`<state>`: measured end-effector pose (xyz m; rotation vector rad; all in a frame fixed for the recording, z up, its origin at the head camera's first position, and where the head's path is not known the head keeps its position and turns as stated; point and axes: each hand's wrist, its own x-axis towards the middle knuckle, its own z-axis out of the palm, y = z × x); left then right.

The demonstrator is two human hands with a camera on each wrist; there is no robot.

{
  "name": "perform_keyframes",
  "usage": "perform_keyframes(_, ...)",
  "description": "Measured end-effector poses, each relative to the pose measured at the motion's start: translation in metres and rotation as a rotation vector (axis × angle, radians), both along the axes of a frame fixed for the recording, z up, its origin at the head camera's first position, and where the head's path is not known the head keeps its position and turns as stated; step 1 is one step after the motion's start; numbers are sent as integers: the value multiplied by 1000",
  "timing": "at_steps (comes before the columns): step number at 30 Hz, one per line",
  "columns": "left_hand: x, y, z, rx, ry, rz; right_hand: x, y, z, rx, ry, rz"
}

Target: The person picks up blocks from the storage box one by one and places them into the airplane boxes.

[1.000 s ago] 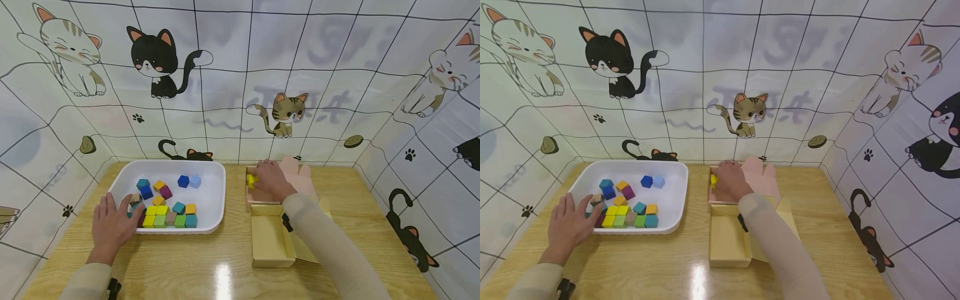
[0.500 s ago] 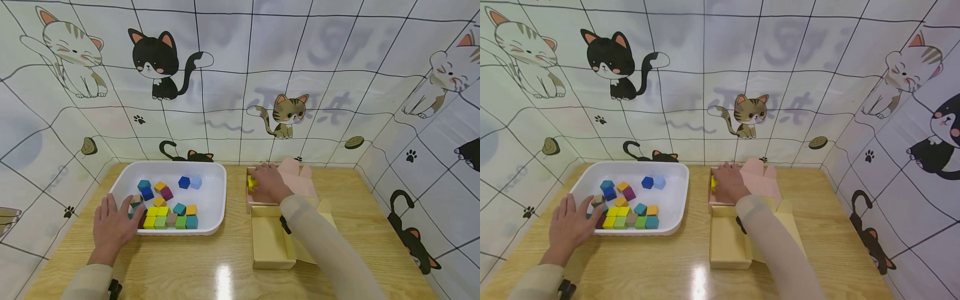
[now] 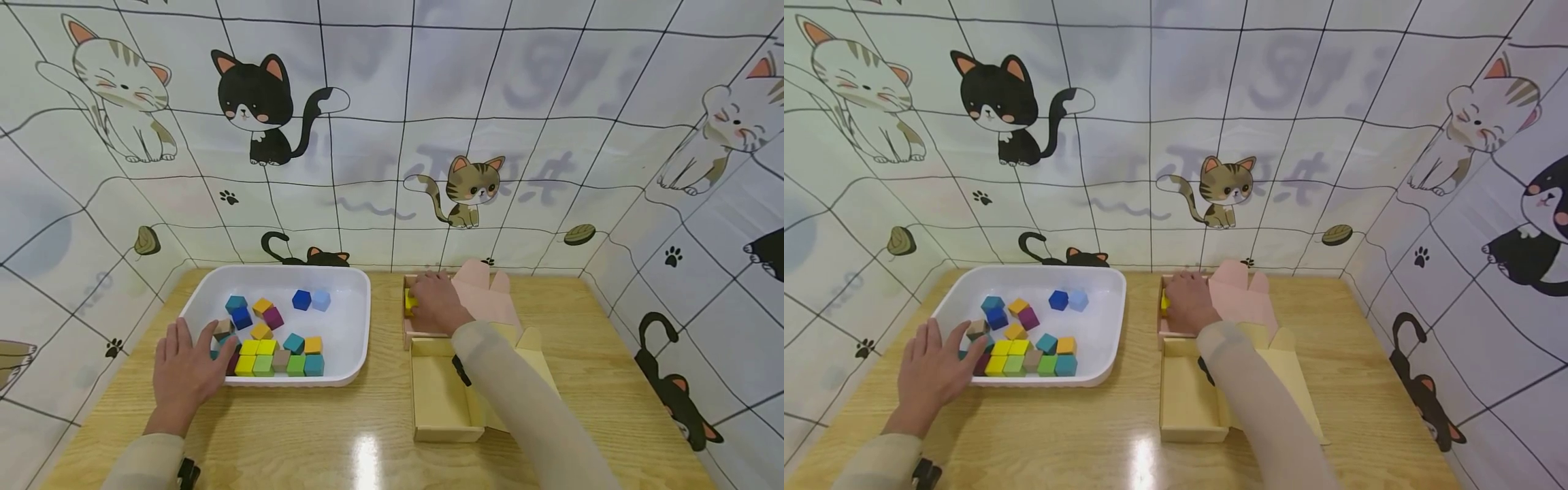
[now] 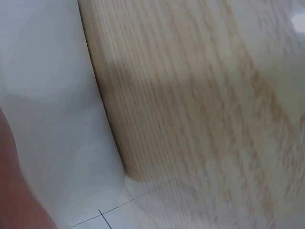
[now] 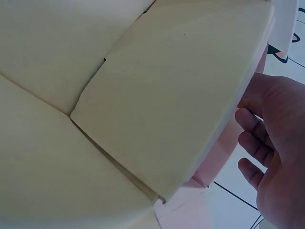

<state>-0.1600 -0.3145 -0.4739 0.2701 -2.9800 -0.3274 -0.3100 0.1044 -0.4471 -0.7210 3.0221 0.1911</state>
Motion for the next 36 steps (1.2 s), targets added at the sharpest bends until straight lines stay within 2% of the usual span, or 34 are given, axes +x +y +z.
perform_keyframes(7, 0, -2, -2, 1, 4, 2, 1, -3, -3, -7, 0, -15)
perform_keyframes(19, 1, 0, 0, 5, 5, 4, 5, -7, -11, 25, 91, -3)
perform_keyframes(23, 2, 1, 1, 6, 3, 6, 7, -8, -11, 47, 97, -10)
perform_keyframes(28, 2, 1, 1, 1, -4, 5, 7, -5, -8, 29, 84, -8)
perform_keyframes(36, 1, -3, -1, 10, -11, -4, 10, 2, 6, -53, 80, -25)
